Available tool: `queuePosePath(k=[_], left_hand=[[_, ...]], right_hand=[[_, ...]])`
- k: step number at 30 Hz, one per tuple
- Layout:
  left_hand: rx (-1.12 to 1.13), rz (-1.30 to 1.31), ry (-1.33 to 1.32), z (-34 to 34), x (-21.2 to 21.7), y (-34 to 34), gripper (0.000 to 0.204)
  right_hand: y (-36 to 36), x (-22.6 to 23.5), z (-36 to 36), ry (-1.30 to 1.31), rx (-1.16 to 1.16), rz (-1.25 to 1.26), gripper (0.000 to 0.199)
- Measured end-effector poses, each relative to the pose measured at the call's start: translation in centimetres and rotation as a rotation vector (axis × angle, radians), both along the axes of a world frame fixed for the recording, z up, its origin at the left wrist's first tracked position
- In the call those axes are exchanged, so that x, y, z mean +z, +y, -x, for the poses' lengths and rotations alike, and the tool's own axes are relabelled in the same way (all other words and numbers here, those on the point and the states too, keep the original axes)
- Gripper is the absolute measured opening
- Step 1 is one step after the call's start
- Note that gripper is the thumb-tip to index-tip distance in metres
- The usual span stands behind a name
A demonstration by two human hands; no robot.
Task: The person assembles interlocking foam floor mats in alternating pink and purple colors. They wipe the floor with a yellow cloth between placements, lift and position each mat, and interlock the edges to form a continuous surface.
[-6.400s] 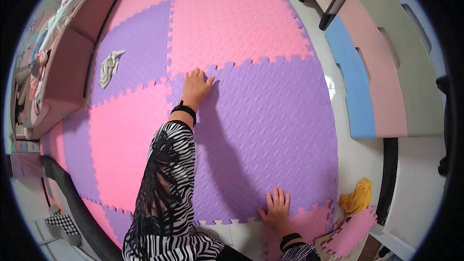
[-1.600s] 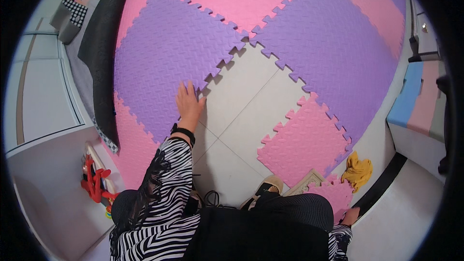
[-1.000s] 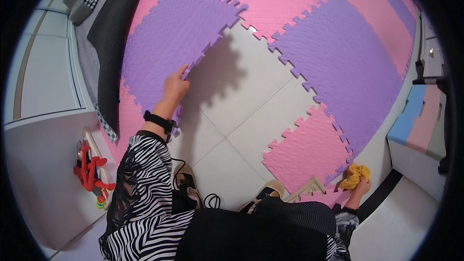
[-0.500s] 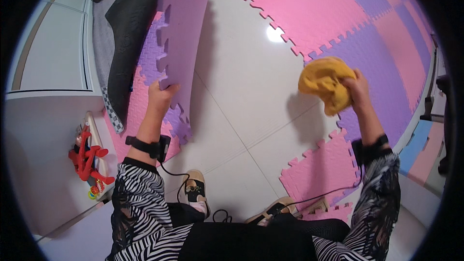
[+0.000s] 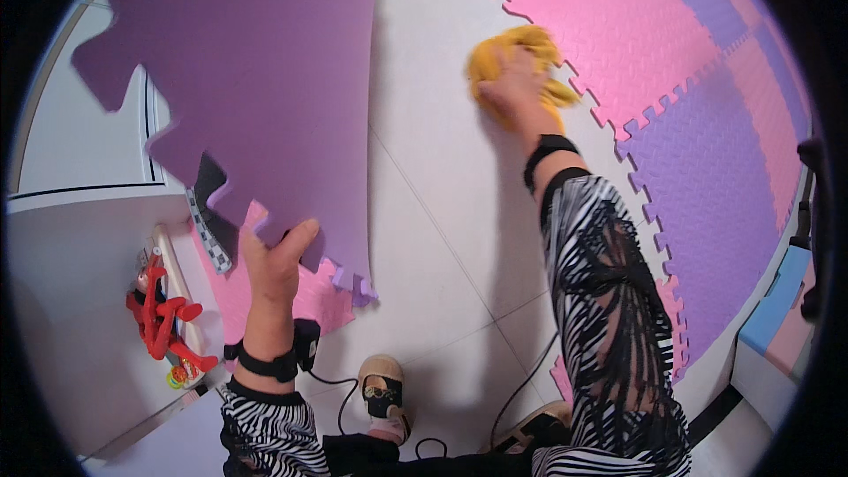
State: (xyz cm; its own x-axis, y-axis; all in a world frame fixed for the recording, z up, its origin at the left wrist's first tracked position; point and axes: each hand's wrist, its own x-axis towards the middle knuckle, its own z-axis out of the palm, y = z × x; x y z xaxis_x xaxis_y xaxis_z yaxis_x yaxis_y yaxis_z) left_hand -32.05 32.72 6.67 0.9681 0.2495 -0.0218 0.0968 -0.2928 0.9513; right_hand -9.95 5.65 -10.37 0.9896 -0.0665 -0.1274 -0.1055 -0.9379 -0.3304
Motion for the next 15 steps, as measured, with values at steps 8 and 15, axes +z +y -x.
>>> queuePosePath(k=[8,15], left_hand=[[0.040,0.037,-0.010,0.3,1.1,0.4,0.015],[0.054,0.057,0.011,0.0,0.4,0.5,0.011]], right_hand=[[12.7,-3.4,14.6,-0.124,1.038,-0.523,0.038],[6.1,-0.7,36.4,0.345,1.485,-0.692,0.025]])
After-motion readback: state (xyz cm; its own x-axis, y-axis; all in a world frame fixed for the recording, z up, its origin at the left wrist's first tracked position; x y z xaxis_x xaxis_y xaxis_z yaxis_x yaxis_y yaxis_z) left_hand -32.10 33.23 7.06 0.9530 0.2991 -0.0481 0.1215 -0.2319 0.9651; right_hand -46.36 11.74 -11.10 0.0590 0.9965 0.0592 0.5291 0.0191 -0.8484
